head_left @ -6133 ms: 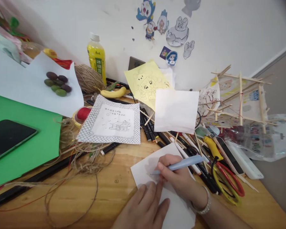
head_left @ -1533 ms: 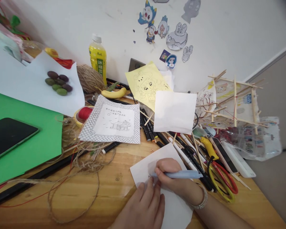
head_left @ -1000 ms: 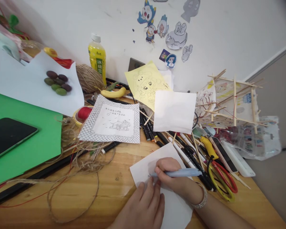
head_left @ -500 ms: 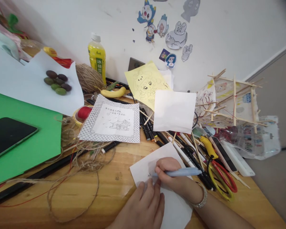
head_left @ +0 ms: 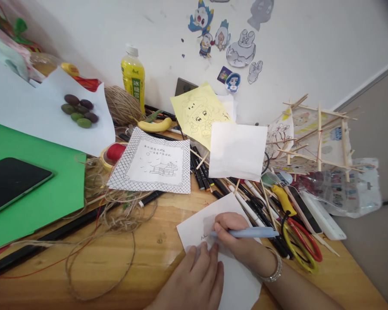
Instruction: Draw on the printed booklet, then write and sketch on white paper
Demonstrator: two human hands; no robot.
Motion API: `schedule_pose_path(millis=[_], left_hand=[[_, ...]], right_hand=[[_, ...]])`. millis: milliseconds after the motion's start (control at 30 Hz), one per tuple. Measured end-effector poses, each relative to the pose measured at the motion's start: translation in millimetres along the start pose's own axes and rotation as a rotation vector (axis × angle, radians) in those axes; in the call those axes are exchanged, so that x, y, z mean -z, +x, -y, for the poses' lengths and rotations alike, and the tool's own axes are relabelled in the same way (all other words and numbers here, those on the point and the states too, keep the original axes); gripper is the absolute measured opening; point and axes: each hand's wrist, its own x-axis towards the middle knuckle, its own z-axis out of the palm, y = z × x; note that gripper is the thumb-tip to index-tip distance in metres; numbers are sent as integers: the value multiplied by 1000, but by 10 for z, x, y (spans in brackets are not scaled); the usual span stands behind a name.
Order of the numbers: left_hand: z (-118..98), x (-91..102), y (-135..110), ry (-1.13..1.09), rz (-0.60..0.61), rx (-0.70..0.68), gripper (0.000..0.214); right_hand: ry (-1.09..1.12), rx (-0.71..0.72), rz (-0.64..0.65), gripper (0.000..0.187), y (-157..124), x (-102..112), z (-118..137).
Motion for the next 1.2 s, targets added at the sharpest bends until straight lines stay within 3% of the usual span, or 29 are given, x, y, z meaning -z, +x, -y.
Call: schedule_pose_path(millis=[333, 633, 767, 1200], left_hand=[[9, 0, 2, -43, 71, -17, 54], [23, 25, 15, -43, 39, -7, 50], [29, 35, 23, -36, -5, 5, 51], [46, 74, 39, -76, 88, -21, 54]], right_hand=[[-58, 62, 57, 29, 43, -2, 48], [-42, 90, 57, 30, 40, -12, 35], [-73, 65, 52, 32, 32, -11, 36], [-58, 32, 68, 31, 30, -3, 34]])
